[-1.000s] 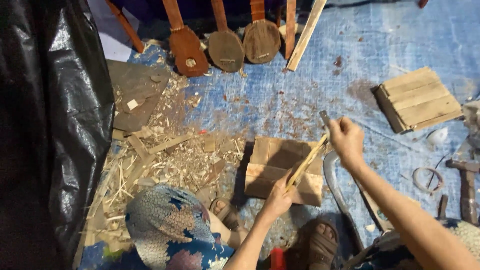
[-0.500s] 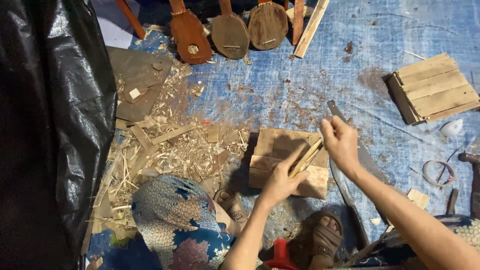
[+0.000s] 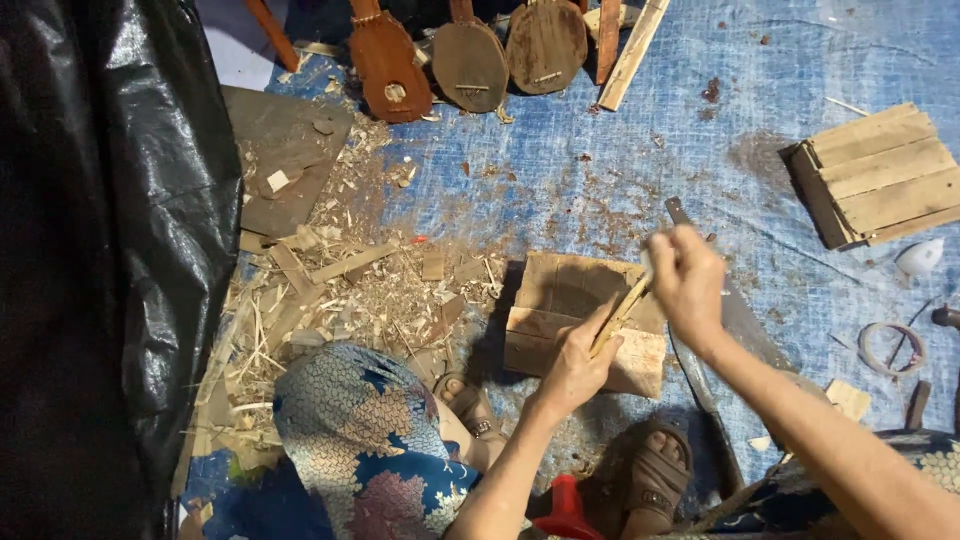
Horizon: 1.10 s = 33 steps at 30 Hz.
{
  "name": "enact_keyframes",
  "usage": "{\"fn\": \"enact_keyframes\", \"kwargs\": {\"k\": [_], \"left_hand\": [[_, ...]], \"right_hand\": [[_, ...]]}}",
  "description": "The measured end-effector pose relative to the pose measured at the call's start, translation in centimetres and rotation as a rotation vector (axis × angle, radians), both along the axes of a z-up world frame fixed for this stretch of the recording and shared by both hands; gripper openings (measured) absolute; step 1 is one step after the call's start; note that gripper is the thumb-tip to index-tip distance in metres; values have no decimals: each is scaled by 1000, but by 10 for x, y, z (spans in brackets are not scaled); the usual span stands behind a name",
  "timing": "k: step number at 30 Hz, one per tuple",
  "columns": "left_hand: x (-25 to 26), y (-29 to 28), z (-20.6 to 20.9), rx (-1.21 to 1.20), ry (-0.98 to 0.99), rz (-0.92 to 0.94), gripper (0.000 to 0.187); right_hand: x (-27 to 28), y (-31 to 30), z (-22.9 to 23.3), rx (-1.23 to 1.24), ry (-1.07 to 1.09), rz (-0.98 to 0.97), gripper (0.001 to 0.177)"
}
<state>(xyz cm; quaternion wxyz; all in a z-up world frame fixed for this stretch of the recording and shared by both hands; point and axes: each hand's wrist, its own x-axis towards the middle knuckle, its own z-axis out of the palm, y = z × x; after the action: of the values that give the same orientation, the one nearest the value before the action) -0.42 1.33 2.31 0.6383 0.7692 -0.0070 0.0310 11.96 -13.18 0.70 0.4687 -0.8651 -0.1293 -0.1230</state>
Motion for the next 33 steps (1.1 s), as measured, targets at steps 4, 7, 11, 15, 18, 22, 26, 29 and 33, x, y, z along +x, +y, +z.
{"fn": "enact_keyframes", "kwargs": {"k": [4,7,11,15,18,22,26,29,33], "left_hand": [[-4,1,10,17,-4,32,53],[-5,2,12,-17,-4,25,51],[-8,0,15,9,-16,45,52],[-8,-1,6,-2,-17,38,52],[-6,0,8,-38,-3,28,53],[-6,-3,17,-1,-31,27,50],[-4,-2,10,-24,-30,27,51],[-4,-2,10,-29,-33,18,51],[-4,-3,11,-35,-26,33,52]], "right_hand": [[-3,4,10,-2,-23,18,23],[-9,4,32,-33,0,-44,20],[-9,8,27,-30,53,-17,19],[-8,8,20,22,128,-27,21],[-6,9,16,-8,112,-23,22],[-12,8,47,-6,86,-25,19],[-7,7,37,15,56,45,21],[-2,5,27,-25,23,35,22],[-17,16,39,-26,18,65,21]]}}
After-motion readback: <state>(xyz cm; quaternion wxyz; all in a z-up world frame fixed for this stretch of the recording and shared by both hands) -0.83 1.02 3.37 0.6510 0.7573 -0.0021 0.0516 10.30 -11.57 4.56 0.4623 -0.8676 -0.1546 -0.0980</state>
